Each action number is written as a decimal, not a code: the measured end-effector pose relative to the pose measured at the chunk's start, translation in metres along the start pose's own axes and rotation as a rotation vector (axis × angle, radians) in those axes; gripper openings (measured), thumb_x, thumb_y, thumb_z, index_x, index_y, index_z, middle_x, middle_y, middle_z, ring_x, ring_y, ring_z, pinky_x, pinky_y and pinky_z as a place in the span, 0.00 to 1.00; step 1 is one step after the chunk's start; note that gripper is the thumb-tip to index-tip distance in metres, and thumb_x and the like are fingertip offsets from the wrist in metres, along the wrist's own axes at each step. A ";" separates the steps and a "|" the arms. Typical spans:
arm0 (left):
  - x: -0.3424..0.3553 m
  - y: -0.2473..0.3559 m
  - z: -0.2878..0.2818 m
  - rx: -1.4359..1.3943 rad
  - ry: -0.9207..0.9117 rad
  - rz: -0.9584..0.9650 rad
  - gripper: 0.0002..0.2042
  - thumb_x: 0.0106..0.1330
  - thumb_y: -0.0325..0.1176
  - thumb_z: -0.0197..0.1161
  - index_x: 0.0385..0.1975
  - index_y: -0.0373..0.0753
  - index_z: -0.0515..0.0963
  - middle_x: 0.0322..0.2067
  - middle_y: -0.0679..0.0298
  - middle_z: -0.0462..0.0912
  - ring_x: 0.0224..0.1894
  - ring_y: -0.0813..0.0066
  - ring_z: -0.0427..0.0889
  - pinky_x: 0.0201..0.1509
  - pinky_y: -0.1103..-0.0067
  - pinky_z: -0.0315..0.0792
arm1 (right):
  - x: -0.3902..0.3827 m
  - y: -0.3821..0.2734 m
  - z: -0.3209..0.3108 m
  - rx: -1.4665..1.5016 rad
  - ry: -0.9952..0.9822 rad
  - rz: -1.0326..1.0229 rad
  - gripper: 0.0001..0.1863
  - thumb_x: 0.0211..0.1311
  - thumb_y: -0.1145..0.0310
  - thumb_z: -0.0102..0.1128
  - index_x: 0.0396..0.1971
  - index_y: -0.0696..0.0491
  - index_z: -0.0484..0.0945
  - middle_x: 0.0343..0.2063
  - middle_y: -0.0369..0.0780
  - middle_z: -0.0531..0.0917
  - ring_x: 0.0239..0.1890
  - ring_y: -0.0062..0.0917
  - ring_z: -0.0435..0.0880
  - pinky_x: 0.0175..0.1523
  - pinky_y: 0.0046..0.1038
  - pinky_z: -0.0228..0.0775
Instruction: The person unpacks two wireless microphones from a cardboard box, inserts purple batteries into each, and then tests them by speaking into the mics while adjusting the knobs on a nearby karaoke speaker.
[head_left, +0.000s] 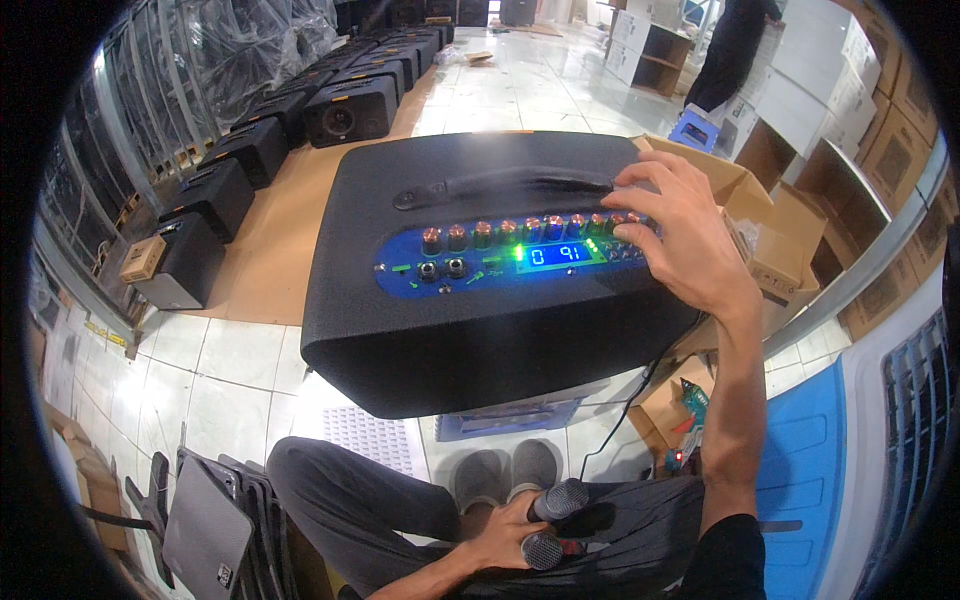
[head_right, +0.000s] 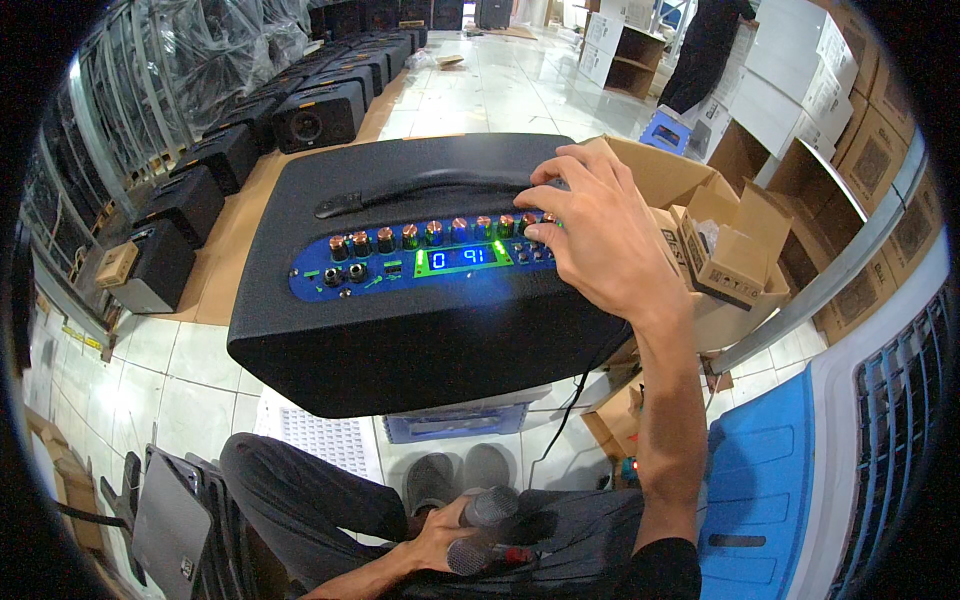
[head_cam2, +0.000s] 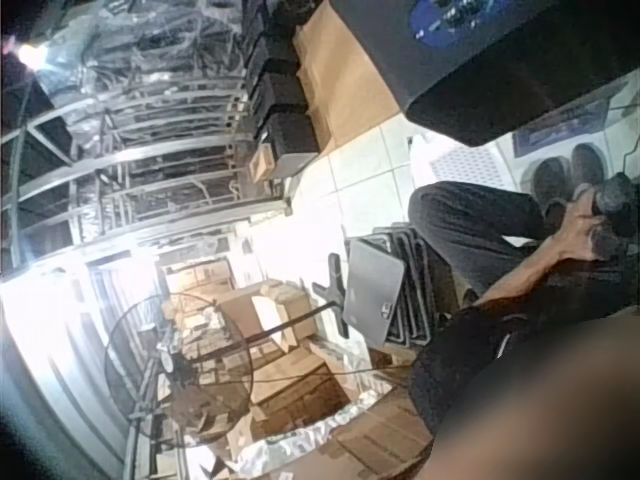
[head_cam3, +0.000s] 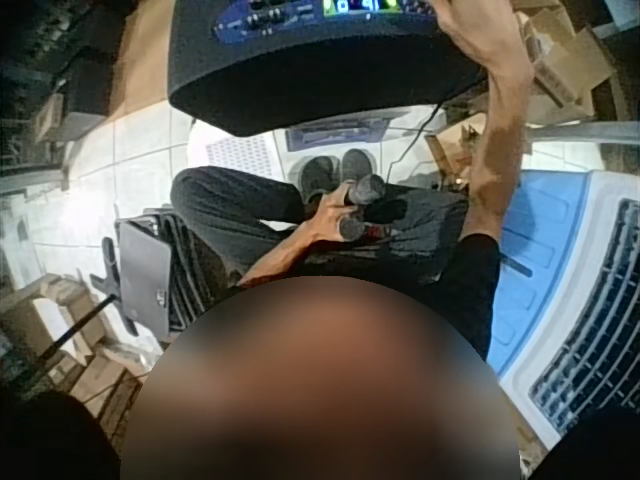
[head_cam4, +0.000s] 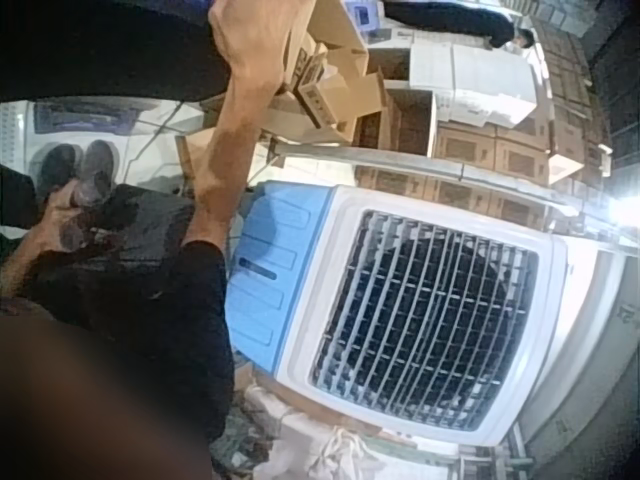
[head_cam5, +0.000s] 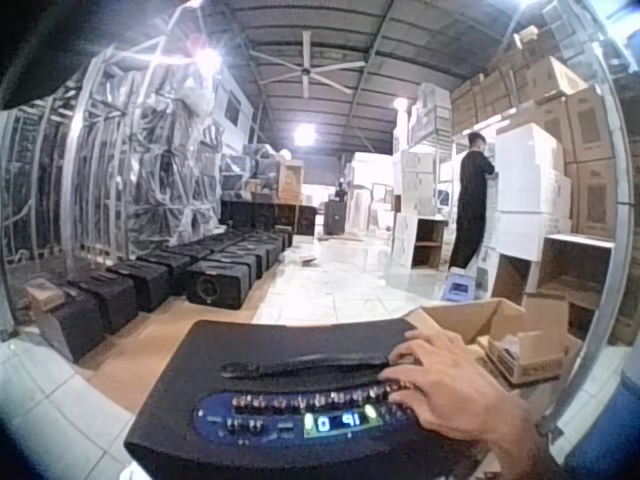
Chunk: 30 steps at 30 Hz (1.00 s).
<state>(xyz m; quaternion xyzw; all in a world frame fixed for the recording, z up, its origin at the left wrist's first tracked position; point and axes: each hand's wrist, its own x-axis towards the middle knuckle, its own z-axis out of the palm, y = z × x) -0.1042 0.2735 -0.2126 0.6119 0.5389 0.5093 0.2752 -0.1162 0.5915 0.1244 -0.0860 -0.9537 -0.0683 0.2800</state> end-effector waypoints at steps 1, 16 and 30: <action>0.000 0.000 0.000 -0.009 0.027 0.029 0.20 0.50 0.49 0.74 0.38 0.43 0.88 0.60 0.44 0.71 0.63 0.43 0.73 0.62 0.58 0.71 | 0.000 0.000 0.001 -0.001 0.001 -0.010 0.13 0.58 0.67 0.68 0.42 0.56 0.85 0.50 0.41 0.80 0.63 0.37 0.69 0.69 0.40 0.60; 0.009 0.011 -0.007 -0.033 0.043 0.041 0.16 0.48 0.43 0.76 0.34 0.43 0.88 0.57 0.45 0.74 0.59 0.46 0.77 0.58 0.61 0.76 | 0.001 -0.003 0.000 0.061 -0.011 0.026 0.06 0.57 0.73 0.67 0.34 0.56 0.84 0.52 0.42 0.75 0.59 0.38 0.70 0.67 0.40 0.61; 0.007 0.011 -0.006 -0.017 0.020 0.011 0.17 0.49 0.44 0.76 0.34 0.41 0.87 0.58 0.44 0.73 0.59 0.46 0.76 0.60 0.59 0.73 | 0.002 -0.012 -0.002 0.012 -0.085 0.107 0.08 0.61 0.70 0.67 0.38 0.56 0.83 0.53 0.43 0.75 0.65 0.41 0.68 0.69 0.41 0.58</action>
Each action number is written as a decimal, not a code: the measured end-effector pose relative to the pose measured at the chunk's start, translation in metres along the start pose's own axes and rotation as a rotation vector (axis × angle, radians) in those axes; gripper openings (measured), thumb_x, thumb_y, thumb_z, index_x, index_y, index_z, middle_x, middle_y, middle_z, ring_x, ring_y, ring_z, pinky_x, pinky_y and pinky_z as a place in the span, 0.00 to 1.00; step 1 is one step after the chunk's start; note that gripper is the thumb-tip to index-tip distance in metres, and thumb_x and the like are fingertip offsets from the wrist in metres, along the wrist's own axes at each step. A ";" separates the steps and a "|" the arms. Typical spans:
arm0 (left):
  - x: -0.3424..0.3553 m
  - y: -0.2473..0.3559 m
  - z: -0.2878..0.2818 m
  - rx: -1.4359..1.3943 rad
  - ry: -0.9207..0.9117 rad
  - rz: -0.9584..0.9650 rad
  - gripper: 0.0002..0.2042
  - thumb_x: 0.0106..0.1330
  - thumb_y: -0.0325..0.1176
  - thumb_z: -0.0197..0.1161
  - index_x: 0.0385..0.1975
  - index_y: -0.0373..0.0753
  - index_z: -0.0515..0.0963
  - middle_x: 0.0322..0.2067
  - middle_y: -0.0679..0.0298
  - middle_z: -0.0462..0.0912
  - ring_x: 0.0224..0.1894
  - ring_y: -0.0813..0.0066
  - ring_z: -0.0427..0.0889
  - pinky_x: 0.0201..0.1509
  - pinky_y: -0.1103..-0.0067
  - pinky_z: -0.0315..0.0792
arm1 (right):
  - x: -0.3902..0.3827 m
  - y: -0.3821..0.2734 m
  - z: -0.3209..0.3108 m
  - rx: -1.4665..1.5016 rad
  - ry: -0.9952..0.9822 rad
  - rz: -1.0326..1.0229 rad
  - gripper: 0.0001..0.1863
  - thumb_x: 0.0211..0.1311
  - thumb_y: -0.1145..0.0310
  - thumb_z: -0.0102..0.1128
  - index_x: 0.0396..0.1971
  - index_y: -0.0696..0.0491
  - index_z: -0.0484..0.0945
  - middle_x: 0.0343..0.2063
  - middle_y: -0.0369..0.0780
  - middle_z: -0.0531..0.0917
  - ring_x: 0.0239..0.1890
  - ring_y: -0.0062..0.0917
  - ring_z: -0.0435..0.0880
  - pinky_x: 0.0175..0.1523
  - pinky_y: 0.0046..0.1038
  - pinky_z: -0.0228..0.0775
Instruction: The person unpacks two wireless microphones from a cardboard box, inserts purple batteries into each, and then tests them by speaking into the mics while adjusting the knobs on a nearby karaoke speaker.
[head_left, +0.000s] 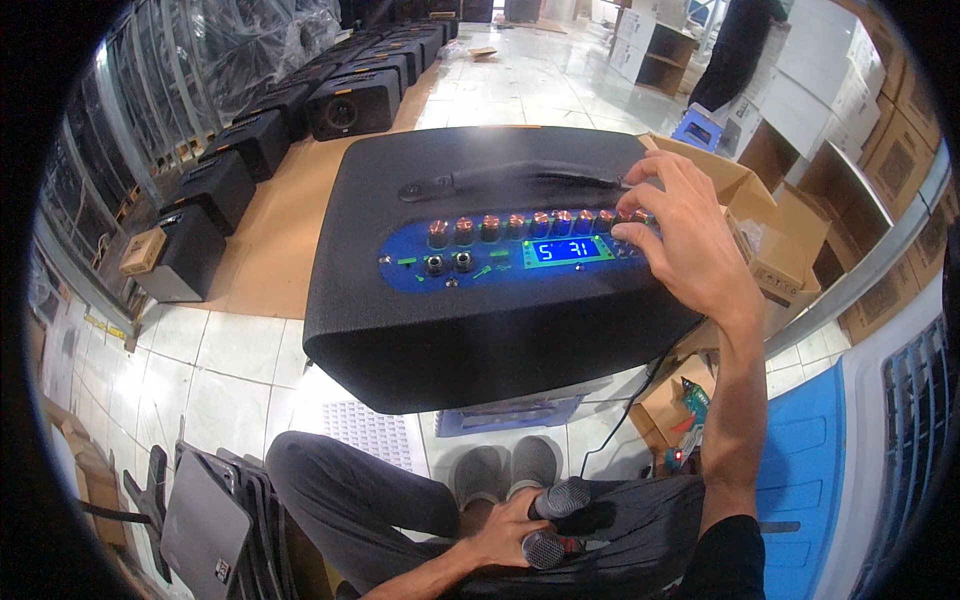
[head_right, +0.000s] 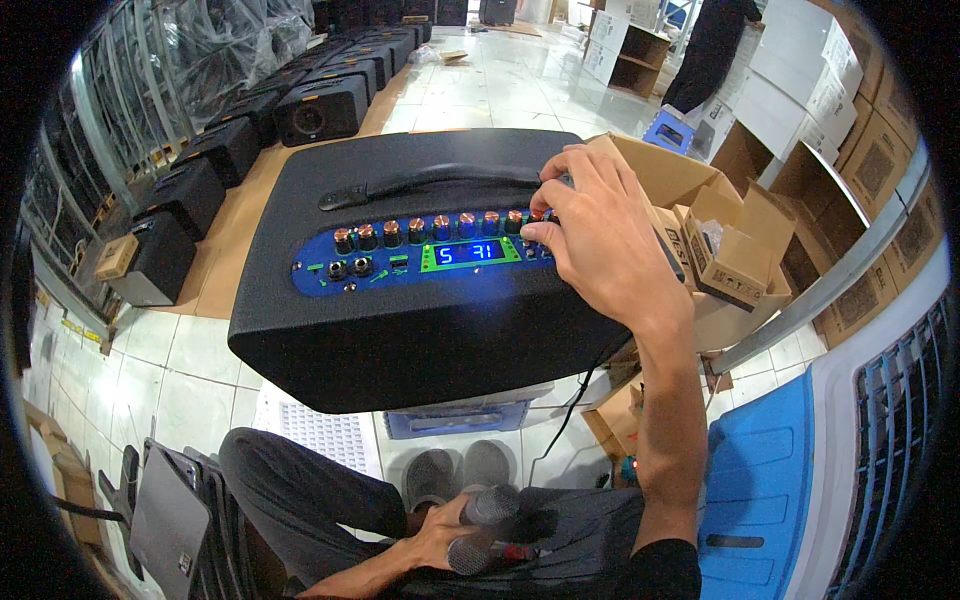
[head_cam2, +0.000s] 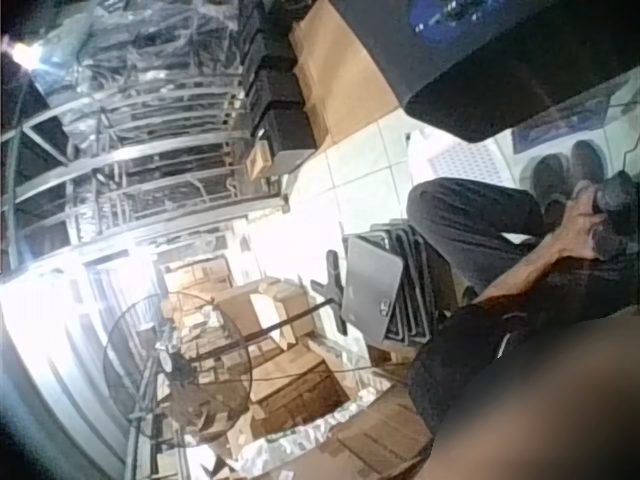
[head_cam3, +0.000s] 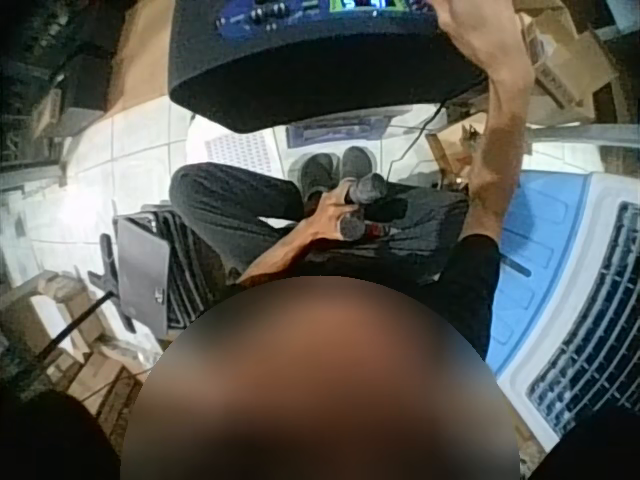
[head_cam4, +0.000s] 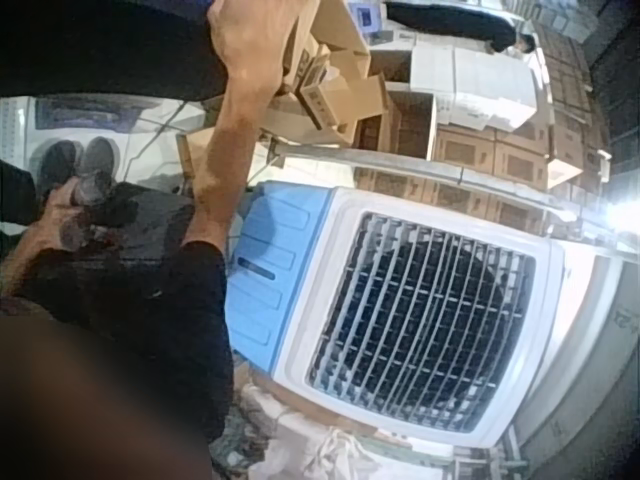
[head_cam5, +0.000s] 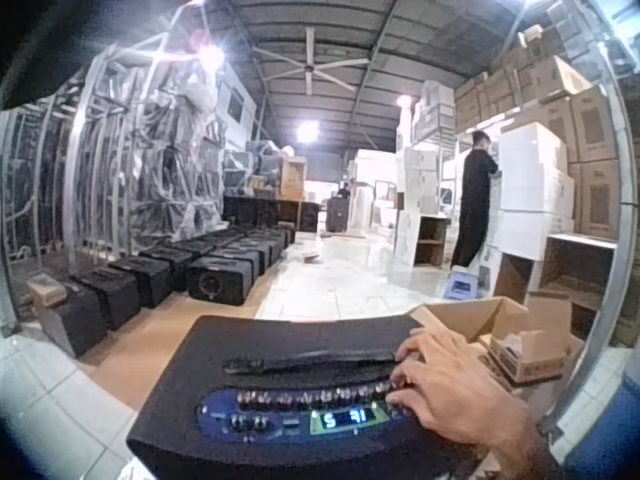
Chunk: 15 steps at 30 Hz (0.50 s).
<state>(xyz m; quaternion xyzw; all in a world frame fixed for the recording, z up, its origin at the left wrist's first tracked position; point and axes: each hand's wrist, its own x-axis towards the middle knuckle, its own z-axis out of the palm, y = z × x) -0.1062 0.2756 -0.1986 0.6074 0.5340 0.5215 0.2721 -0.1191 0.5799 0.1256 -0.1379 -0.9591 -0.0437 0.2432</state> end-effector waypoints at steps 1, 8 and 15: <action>0.000 0.000 0.000 -0.016 0.005 -0.007 0.17 0.49 0.44 0.76 0.34 0.41 0.87 0.58 0.44 0.73 0.59 0.46 0.76 0.60 0.59 0.73 | 0.000 0.001 0.000 0.008 -0.001 -0.002 0.08 0.61 0.70 0.67 0.37 0.56 0.82 0.53 0.44 0.75 0.64 0.41 0.68 0.69 0.41 0.58; 0.001 0.000 0.000 -0.006 0.042 0.046 0.16 0.49 0.43 0.76 0.33 0.41 0.87 0.58 0.43 0.74 0.60 0.46 0.76 0.60 0.60 0.73 | 0.001 0.003 0.002 0.052 0.068 -0.052 0.08 0.58 0.71 0.68 0.36 0.56 0.86 0.49 0.41 0.76 0.58 0.36 0.70 0.67 0.39 0.60; -0.001 -0.003 0.001 -0.011 0.002 0.016 0.17 0.49 0.44 0.76 0.34 0.40 0.87 0.59 0.43 0.73 0.61 0.46 0.75 0.62 0.60 0.72 | 0.000 0.002 0.002 0.035 0.064 -0.036 0.08 0.58 0.72 0.67 0.38 0.54 0.86 0.50 0.41 0.75 0.60 0.36 0.69 0.68 0.39 0.58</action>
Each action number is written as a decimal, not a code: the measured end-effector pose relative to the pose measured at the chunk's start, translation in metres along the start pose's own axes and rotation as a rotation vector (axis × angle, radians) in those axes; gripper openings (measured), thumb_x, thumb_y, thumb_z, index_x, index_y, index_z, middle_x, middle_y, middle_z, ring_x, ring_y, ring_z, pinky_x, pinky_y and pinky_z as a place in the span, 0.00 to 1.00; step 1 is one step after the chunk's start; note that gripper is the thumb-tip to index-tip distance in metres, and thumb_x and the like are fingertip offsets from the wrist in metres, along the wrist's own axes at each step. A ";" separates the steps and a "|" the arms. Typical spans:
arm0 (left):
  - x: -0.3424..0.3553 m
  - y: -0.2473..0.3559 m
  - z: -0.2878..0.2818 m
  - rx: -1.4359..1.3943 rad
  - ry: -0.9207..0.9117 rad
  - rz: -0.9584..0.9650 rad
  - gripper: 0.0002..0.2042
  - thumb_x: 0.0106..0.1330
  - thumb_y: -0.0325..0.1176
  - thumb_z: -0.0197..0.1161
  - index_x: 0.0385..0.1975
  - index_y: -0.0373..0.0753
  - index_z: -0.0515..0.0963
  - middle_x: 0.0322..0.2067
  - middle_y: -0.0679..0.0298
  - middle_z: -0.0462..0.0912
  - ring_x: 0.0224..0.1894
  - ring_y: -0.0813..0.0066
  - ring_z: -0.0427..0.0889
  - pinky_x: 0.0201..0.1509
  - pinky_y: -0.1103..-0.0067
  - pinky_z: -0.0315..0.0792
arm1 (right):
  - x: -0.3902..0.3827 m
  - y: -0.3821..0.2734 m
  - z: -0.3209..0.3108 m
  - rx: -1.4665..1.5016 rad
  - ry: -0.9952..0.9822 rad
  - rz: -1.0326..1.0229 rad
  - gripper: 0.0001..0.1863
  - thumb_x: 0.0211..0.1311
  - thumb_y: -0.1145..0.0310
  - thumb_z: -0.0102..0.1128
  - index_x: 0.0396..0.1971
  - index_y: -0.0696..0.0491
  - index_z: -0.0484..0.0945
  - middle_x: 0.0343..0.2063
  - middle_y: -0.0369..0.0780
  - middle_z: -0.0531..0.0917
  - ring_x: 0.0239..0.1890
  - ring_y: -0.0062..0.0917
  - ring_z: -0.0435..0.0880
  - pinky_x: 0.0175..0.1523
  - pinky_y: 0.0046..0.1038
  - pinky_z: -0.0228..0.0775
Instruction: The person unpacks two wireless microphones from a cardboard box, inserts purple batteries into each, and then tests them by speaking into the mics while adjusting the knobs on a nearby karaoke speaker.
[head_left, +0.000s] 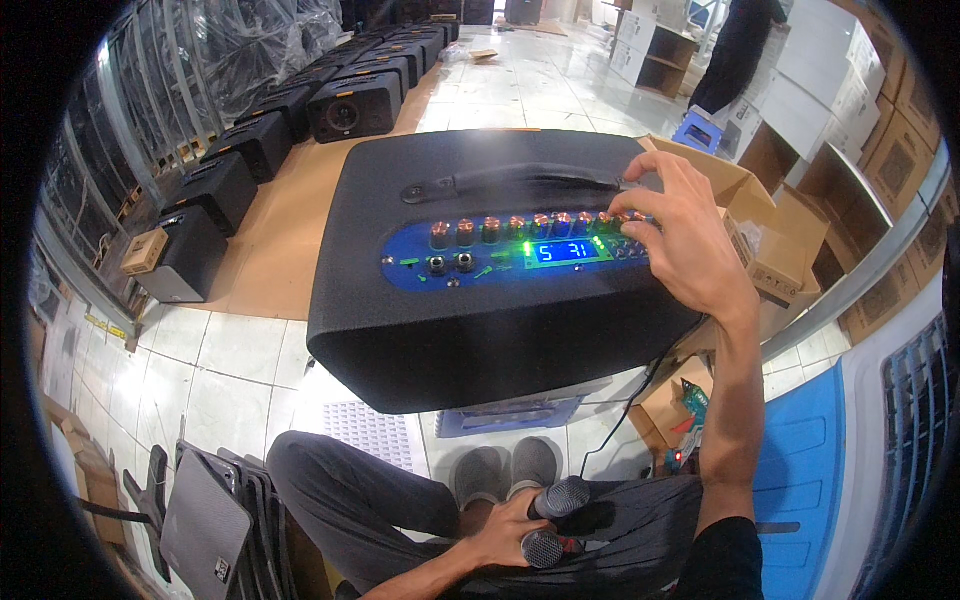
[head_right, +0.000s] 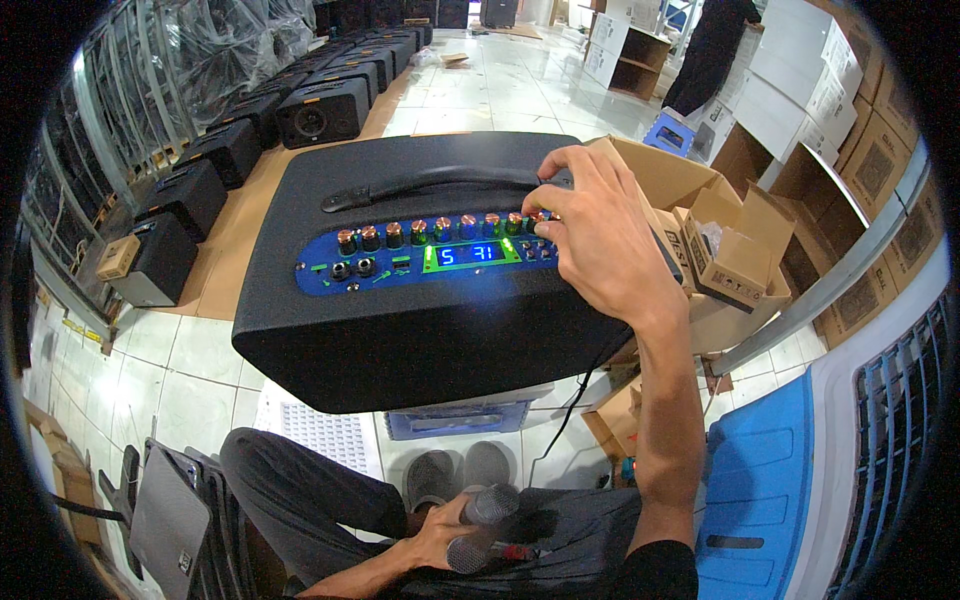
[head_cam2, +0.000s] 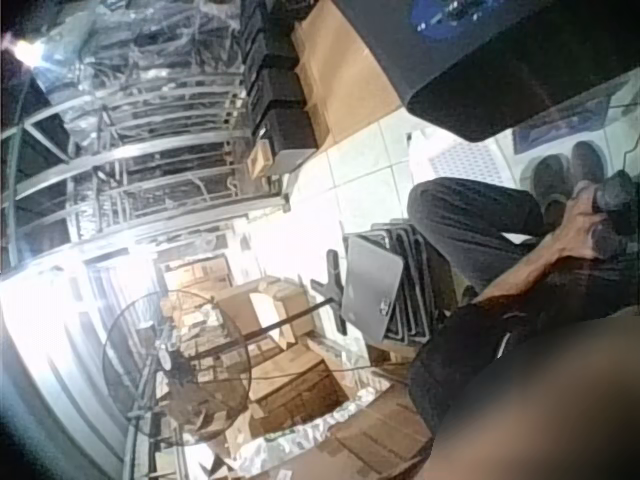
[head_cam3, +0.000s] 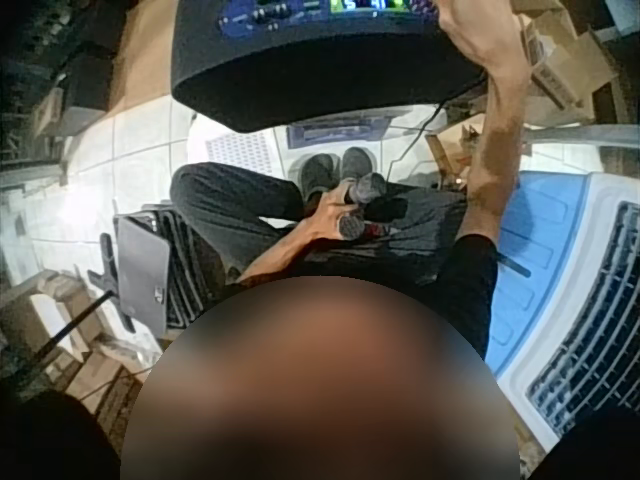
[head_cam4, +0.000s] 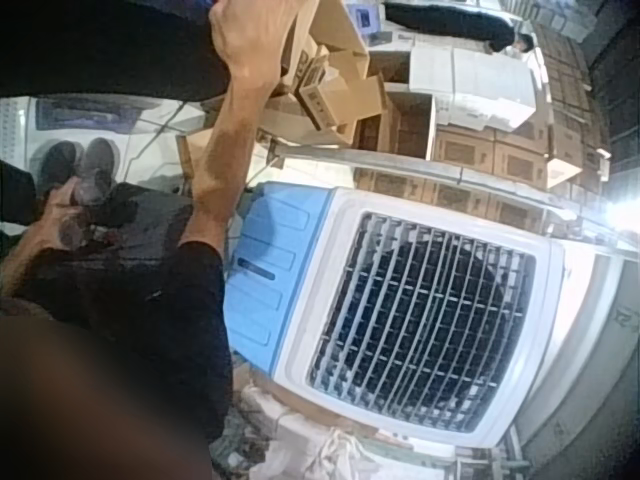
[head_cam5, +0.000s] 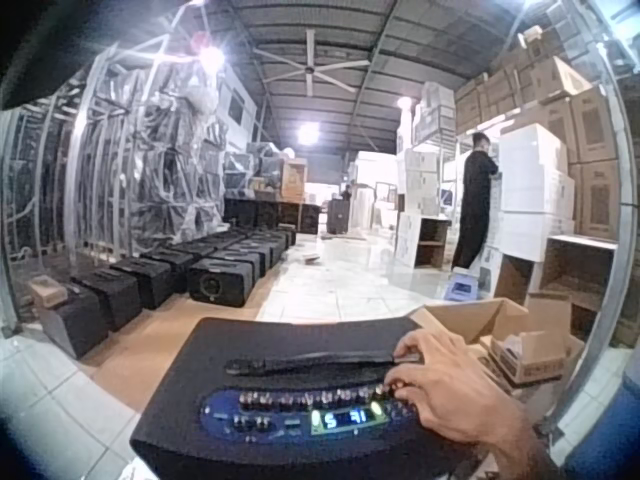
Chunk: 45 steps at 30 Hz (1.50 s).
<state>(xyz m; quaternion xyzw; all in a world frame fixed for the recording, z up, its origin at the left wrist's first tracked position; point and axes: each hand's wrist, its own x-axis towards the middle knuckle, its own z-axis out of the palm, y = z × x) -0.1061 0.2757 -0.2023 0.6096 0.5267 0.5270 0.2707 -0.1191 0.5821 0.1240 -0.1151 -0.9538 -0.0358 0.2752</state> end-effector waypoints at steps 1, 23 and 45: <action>0.000 0.000 0.000 -0.016 0.009 0.003 0.17 0.48 0.44 0.76 0.35 0.40 0.87 0.59 0.43 0.73 0.61 0.46 0.75 0.62 0.60 0.72 | 0.000 0.000 0.000 -0.002 -0.003 0.008 0.08 0.58 0.72 0.67 0.38 0.54 0.86 0.50 0.41 0.75 0.60 0.36 0.69 0.69 0.39 0.58; 0.002 0.003 -0.001 -0.008 0.027 0.014 0.17 0.48 0.43 0.76 0.35 0.42 0.87 0.59 0.43 0.73 0.61 0.44 0.75 0.61 0.59 0.73 | -0.004 0.014 -0.024 -0.054 0.099 0.081 0.09 0.59 0.74 0.65 0.40 0.56 0.82 0.48 0.43 0.78 0.59 0.39 0.73 0.67 0.39 0.60; 0.002 0.011 -0.005 0.069 0.018 -0.004 0.19 0.46 0.42 0.76 0.36 0.38 0.88 0.61 0.42 0.72 0.62 0.43 0.75 0.64 0.59 0.71 | -0.004 0.007 -0.012 0.022 0.014 0.077 0.14 0.60 0.76 0.62 0.47 0.55 0.82 0.54 0.43 0.79 0.64 0.39 0.71 0.69 0.38 0.60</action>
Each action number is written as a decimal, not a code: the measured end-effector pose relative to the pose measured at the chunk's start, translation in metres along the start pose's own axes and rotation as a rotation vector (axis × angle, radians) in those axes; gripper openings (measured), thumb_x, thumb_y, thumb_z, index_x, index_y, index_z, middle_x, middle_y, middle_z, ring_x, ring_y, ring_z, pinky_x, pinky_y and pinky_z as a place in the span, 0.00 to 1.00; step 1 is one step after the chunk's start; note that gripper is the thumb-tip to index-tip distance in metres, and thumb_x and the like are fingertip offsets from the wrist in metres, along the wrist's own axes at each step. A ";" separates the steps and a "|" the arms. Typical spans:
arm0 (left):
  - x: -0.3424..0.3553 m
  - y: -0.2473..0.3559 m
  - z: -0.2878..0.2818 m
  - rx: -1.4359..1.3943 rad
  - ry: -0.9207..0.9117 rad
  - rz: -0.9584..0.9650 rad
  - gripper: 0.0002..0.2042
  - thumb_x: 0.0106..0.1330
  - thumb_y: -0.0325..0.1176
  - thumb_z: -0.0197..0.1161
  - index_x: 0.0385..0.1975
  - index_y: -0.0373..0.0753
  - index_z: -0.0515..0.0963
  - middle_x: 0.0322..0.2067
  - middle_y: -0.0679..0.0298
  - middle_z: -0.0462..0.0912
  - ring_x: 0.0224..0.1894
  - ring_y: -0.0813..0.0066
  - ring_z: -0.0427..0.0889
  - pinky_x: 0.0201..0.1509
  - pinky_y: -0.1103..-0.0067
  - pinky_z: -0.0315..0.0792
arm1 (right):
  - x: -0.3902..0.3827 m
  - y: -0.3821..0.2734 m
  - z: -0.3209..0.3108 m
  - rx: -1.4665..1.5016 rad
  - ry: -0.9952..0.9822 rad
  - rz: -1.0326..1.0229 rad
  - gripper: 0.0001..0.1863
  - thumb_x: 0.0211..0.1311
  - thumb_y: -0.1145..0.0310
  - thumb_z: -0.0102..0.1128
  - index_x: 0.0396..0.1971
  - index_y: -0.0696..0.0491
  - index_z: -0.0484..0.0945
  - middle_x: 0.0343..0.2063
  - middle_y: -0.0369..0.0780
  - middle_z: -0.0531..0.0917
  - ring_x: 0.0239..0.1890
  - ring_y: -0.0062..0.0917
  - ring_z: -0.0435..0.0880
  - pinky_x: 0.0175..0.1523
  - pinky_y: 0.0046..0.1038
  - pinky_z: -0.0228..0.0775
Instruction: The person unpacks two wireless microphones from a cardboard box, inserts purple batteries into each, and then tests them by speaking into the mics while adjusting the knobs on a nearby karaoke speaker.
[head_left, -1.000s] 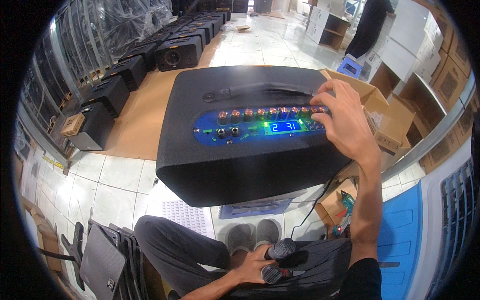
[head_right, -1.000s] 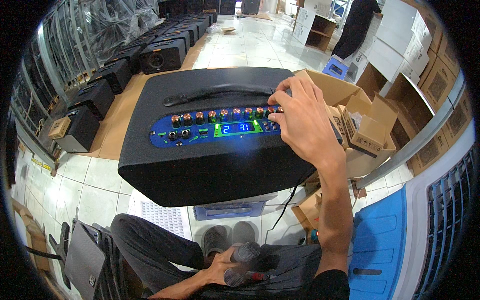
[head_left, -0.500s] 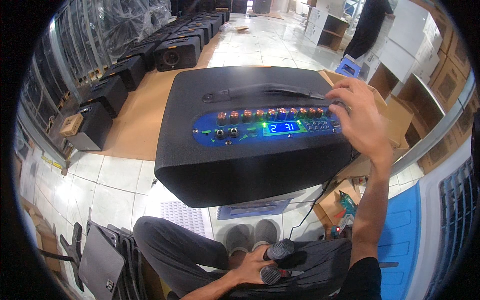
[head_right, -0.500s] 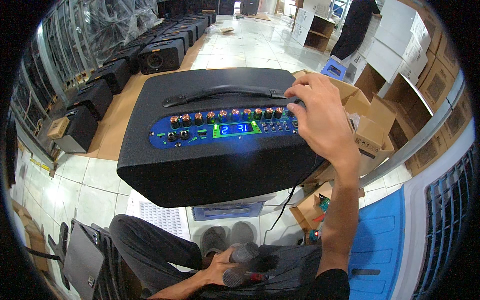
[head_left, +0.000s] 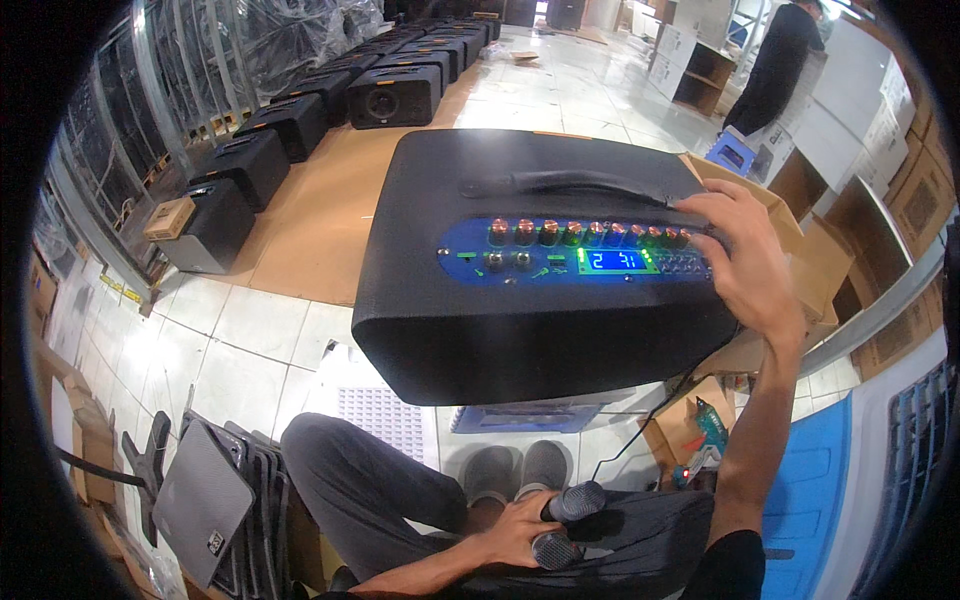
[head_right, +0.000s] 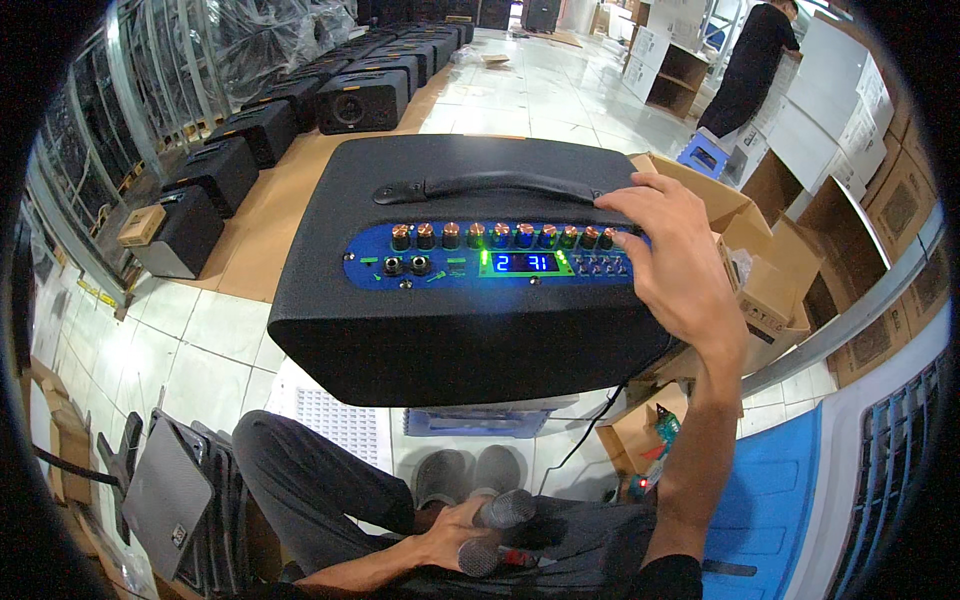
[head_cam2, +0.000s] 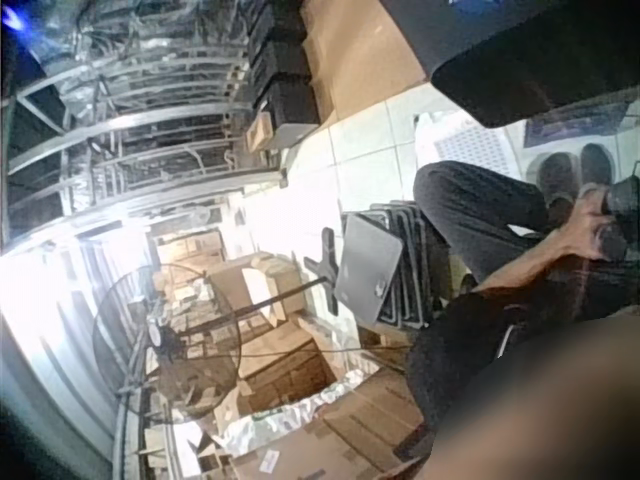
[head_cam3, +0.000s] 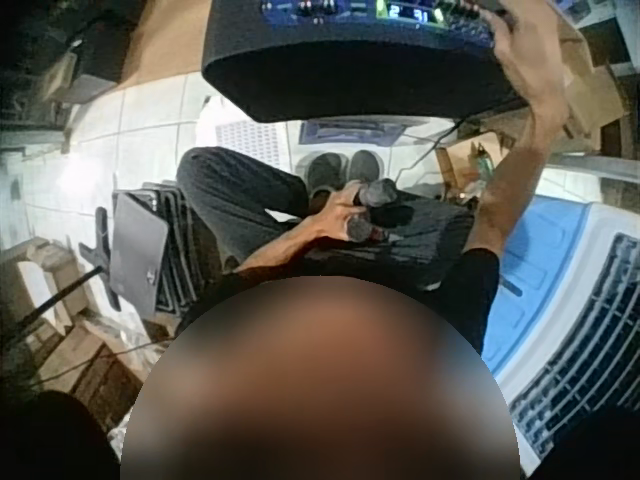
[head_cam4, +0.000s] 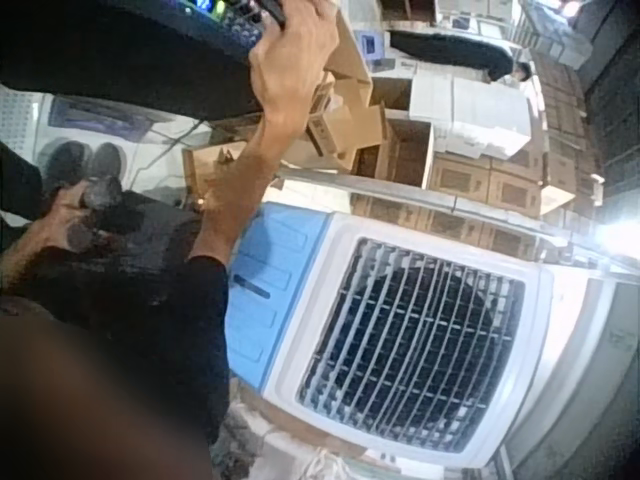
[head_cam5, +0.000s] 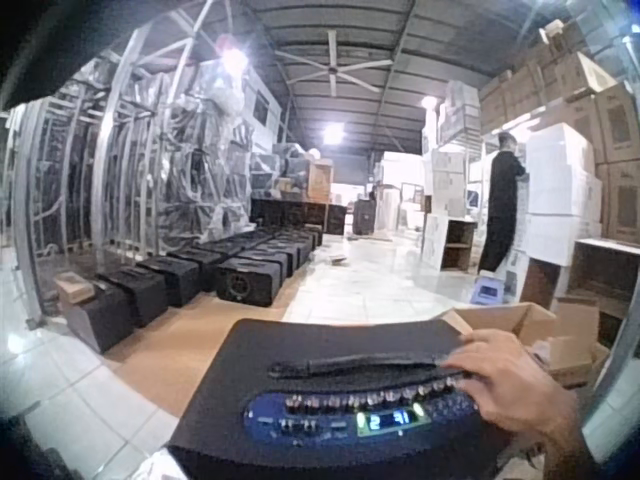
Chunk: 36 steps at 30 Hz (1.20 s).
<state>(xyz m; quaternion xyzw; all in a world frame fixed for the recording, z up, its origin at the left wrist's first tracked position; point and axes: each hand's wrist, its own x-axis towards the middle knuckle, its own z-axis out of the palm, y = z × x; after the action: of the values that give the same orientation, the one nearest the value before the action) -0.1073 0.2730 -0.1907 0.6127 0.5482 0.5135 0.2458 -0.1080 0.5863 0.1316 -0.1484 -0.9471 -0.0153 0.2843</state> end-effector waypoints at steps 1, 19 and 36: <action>0.000 0.000 0.000 -0.022 -0.003 -0.022 0.19 0.46 0.43 0.76 0.36 0.39 0.88 0.60 0.42 0.72 0.62 0.43 0.75 0.64 0.59 0.71 | 0.000 0.000 0.001 0.011 0.007 0.028 0.15 0.60 0.77 0.62 0.48 0.55 0.82 0.54 0.42 0.80 0.65 0.38 0.71 0.70 0.37 0.60; -0.003 -0.009 0.006 -0.069 0.016 0.007 0.18 0.46 0.42 0.76 0.36 0.41 0.87 0.62 0.43 0.71 0.63 0.41 0.73 0.65 0.55 0.70 | 0.003 -0.003 0.007 -0.002 -0.024 0.056 0.07 0.59 0.76 0.64 0.38 0.54 0.82 0.40 0.44 0.77 0.50 0.41 0.73 0.58 0.40 0.65; 0.006 0.001 -0.005 -0.140 0.085 0.024 0.18 0.48 0.43 0.78 0.35 0.41 0.86 0.56 0.45 0.73 0.56 0.46 0.78 0.59 0.62 0.75 | 0.003 -0.001 0.008 -0.014 -0.041 0.076 0.07 0.60 0.73 0.64 0.38 0.55 0.82 0.40 0.46 0.77 0.50 0.42 0.73 0.59 0.40 0.65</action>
<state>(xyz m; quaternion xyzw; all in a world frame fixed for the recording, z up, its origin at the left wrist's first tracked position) -0.1117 0.2771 -0.1855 0.5779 0.5135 0.5792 0.2585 -0.1148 0.5870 0.1262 -0.1865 -0.9463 -0.0081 0.2640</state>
